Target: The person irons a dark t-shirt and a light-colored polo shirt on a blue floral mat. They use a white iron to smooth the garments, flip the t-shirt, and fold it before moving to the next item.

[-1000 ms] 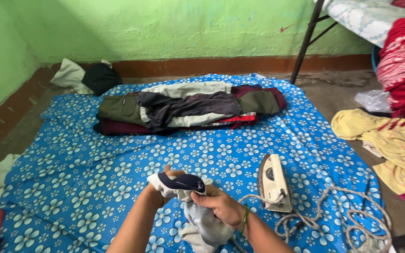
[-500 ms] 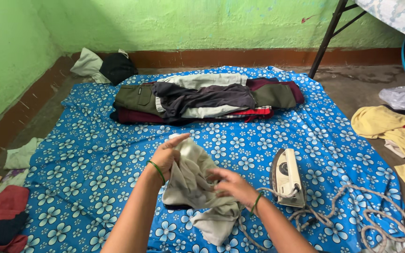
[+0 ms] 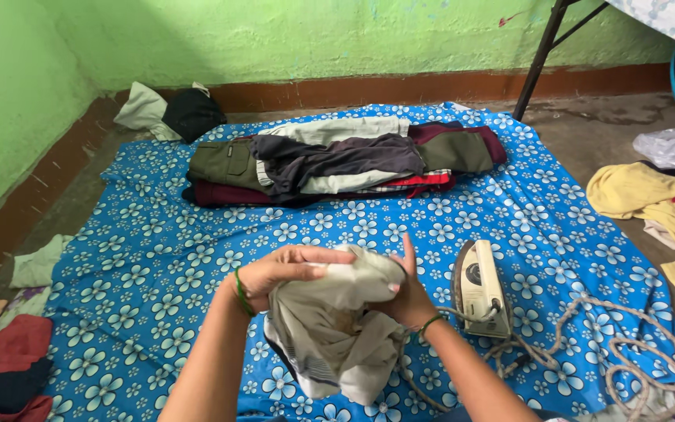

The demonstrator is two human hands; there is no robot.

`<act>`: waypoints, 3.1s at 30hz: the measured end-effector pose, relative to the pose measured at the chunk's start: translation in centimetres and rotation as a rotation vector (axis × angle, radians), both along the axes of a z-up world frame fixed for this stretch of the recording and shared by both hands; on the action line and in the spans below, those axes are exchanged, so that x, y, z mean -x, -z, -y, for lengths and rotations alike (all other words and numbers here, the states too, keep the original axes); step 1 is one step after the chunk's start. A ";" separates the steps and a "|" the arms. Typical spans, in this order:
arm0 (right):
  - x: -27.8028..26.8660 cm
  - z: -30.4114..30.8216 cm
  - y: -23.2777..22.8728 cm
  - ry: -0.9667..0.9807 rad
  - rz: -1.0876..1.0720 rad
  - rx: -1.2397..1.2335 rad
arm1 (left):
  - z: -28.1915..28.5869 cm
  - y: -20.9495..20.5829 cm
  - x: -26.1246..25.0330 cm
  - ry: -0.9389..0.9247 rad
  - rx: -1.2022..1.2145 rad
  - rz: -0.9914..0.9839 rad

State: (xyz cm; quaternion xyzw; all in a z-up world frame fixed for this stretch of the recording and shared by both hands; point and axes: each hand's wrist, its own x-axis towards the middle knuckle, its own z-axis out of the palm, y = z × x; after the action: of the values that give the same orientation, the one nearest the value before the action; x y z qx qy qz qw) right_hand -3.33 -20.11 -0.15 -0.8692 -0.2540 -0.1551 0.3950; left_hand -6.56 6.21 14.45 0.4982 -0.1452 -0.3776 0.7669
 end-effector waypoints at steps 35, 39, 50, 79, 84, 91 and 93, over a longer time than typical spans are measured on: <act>0.5 4.5 -3.9 0.378 -0.237 0.189 | -3.3 1.5 -0.1 -1.356 -1.586 0.814; -0.7 5.2 -2.3 0.295 -0.399 -0.088 | -3.5 1.9 -1.4 -1.272 -0.979 0.152; -0.1 12.6 -10.4 0.484 -0.060 -1.092 | 13.5 -13.1 -12.6 -0.642 0.264 0.235; 5.6 -5.7 -0.1 -0.202 -0.830 -0.591 | 0.9 12.4 -4.3 0.019 -0.443 -0.286; 6.1 -4.8 -1.4 -0.362 -0.795 -0.647 | 2.5 11.2 -3.9 -0.422 -0.557 -0.198; 5.9 -4.9 0.3 -0.211 -1.249 -0.788 | 0.8 10.8 -5.6 -0.769 -0.291 0.004; 5.7 -4.4 0.6 -0.181 -1.361 -0.932 | 1.1 9.2 -5.2 -0.794 -0.159 0.078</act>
State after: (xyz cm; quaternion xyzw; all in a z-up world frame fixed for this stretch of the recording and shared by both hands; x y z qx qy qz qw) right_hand -9.03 -15.73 -0.76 -0.4967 0.0615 0.3477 0.7929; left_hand -1.33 5.13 5.29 0.5873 0.0594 -0.0431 0.8061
